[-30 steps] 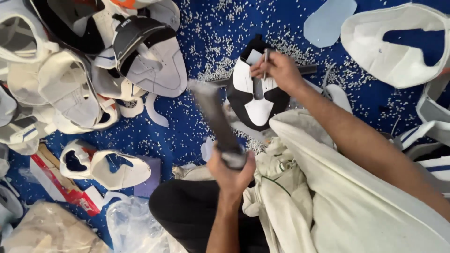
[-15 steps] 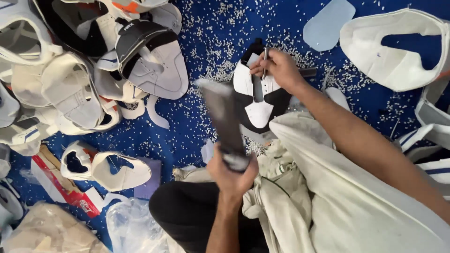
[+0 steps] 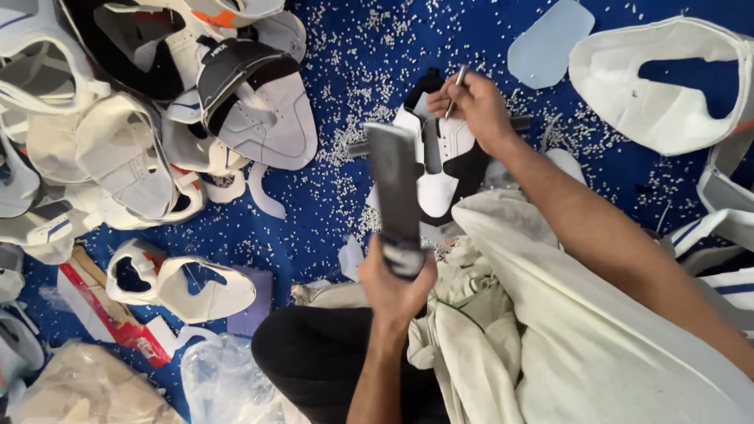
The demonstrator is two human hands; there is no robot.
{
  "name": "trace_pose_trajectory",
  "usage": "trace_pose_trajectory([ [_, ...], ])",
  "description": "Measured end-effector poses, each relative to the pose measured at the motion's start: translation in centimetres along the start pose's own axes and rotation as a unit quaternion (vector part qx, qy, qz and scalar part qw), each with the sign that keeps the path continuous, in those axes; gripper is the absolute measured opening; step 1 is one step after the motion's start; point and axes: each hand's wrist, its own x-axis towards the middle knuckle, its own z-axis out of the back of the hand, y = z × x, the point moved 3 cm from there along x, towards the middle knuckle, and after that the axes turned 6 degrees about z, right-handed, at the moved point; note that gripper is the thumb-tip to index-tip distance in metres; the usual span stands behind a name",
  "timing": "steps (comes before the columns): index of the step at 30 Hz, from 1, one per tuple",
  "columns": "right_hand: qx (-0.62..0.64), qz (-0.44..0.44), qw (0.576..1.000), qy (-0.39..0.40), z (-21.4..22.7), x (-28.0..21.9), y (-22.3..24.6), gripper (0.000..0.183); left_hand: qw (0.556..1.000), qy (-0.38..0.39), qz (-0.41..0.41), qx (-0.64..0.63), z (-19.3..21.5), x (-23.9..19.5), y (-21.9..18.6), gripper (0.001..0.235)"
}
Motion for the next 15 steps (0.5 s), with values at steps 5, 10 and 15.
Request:
trace_pose_trajectory([
  [5,-0.149,0.138,0.978,0.044,-0.4,-1.1,-0.1,0.009,0.949,-0.019,-0.268,-0.165,3.7,-0.2,-6.3,0.05],
  [10,-0.376,0.296,0.873,0.094,-2.6,-4.3,3.0,0.015,0.983,0.035,-0.141,-0.115,-2.5,2.3,3.2,0.038],
  [15,-0.003,0.097,0.995,-0.014,2.2,-0.3,-3.0,0.006,0.992,0.029,0.077,0.095,-1.9,0.4,6.7,0.04],
])
